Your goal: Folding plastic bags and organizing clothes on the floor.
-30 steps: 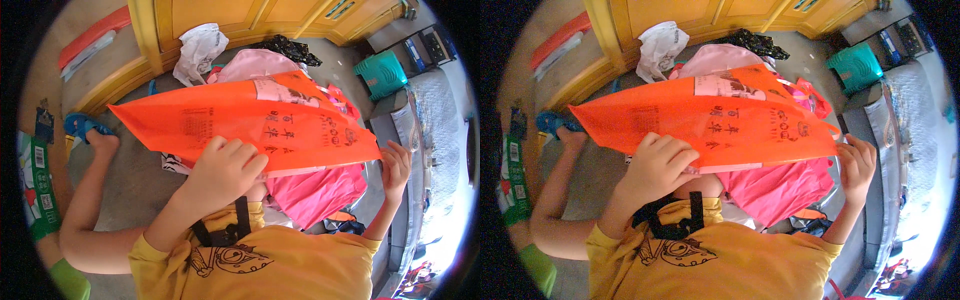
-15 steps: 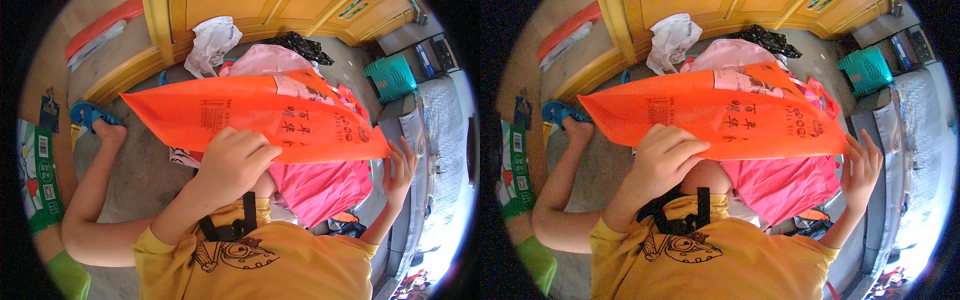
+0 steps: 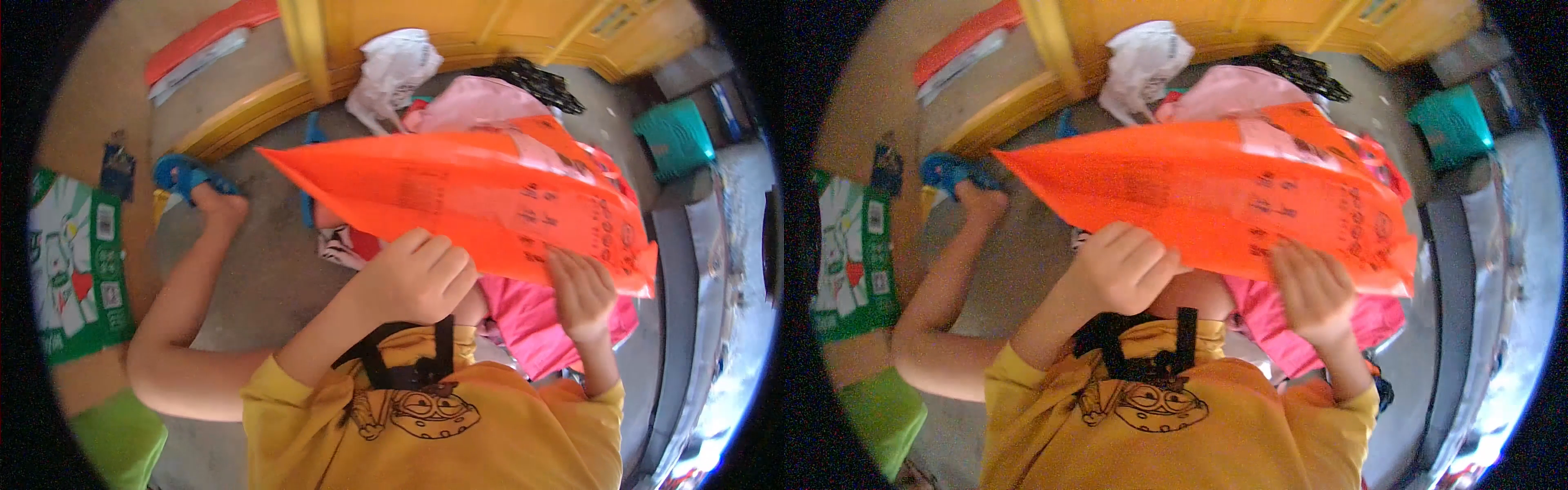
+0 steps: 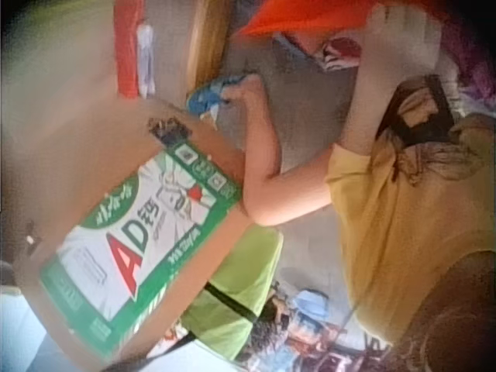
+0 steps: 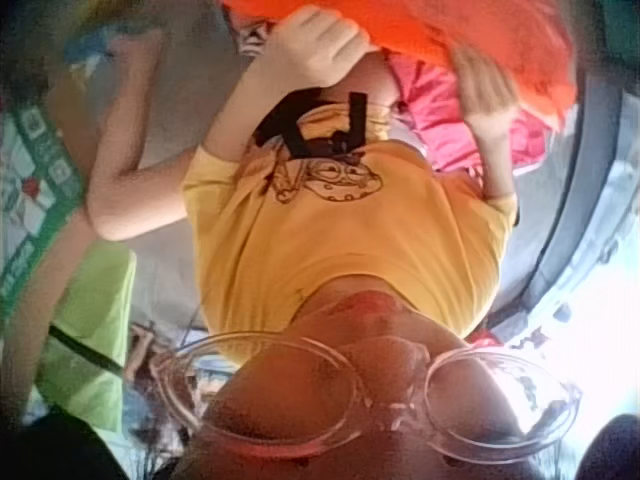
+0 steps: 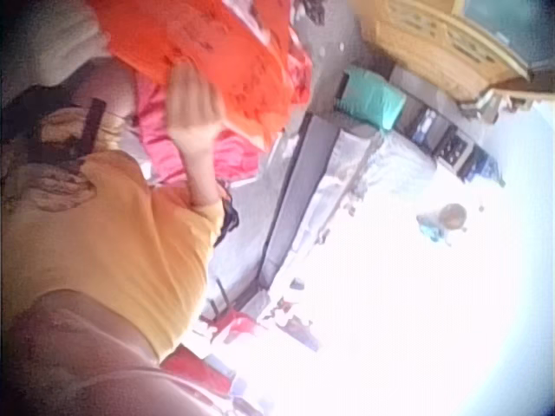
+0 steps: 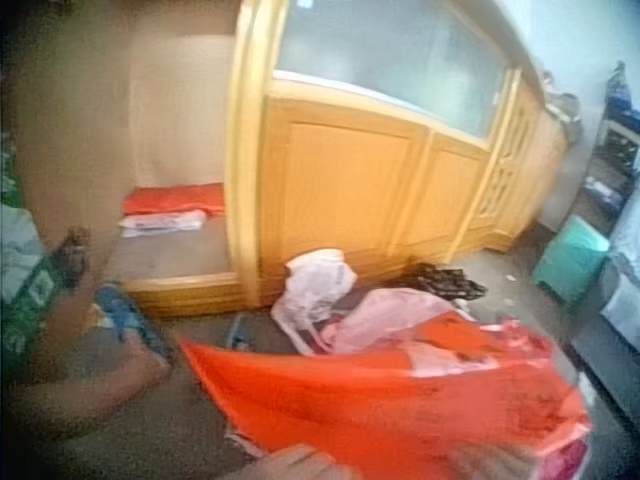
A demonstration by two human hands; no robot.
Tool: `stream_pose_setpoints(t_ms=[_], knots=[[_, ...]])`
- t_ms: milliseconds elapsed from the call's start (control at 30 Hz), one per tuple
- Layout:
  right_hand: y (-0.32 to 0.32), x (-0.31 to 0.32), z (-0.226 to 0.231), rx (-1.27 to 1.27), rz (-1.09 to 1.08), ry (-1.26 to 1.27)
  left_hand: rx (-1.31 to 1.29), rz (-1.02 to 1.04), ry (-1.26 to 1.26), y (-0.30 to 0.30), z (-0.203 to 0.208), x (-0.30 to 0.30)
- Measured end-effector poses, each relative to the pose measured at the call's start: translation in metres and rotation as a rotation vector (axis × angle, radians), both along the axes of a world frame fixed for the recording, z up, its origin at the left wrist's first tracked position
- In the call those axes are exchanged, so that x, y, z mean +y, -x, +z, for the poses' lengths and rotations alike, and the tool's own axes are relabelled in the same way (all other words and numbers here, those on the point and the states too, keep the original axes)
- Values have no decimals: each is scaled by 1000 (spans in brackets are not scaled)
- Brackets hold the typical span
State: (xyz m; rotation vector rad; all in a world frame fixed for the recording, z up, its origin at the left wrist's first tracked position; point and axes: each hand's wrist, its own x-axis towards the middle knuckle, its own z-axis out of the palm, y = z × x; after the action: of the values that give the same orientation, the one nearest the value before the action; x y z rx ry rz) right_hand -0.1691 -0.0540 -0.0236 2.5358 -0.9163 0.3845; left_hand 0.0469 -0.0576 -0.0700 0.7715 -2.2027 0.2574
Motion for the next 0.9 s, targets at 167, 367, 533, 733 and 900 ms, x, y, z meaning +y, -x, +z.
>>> stream_pose_setpoints(t_ms=[167,367,533,733,900], knots=[[70,15,-16,113,-124,83,-140,-90,159,-27,-33,-16],[123,24,-36,85,-212,168,-261,47,151,-74,-29,-25],[146,16,-51,77,-285,73,-358,177,170,-103,-26,-23],[137,14,-66,-15,-324,10,-396,394,-6,-110,-47,-2],[114,10,-67,12,-204,-83,-454,835,-521,-119,-57,45]])
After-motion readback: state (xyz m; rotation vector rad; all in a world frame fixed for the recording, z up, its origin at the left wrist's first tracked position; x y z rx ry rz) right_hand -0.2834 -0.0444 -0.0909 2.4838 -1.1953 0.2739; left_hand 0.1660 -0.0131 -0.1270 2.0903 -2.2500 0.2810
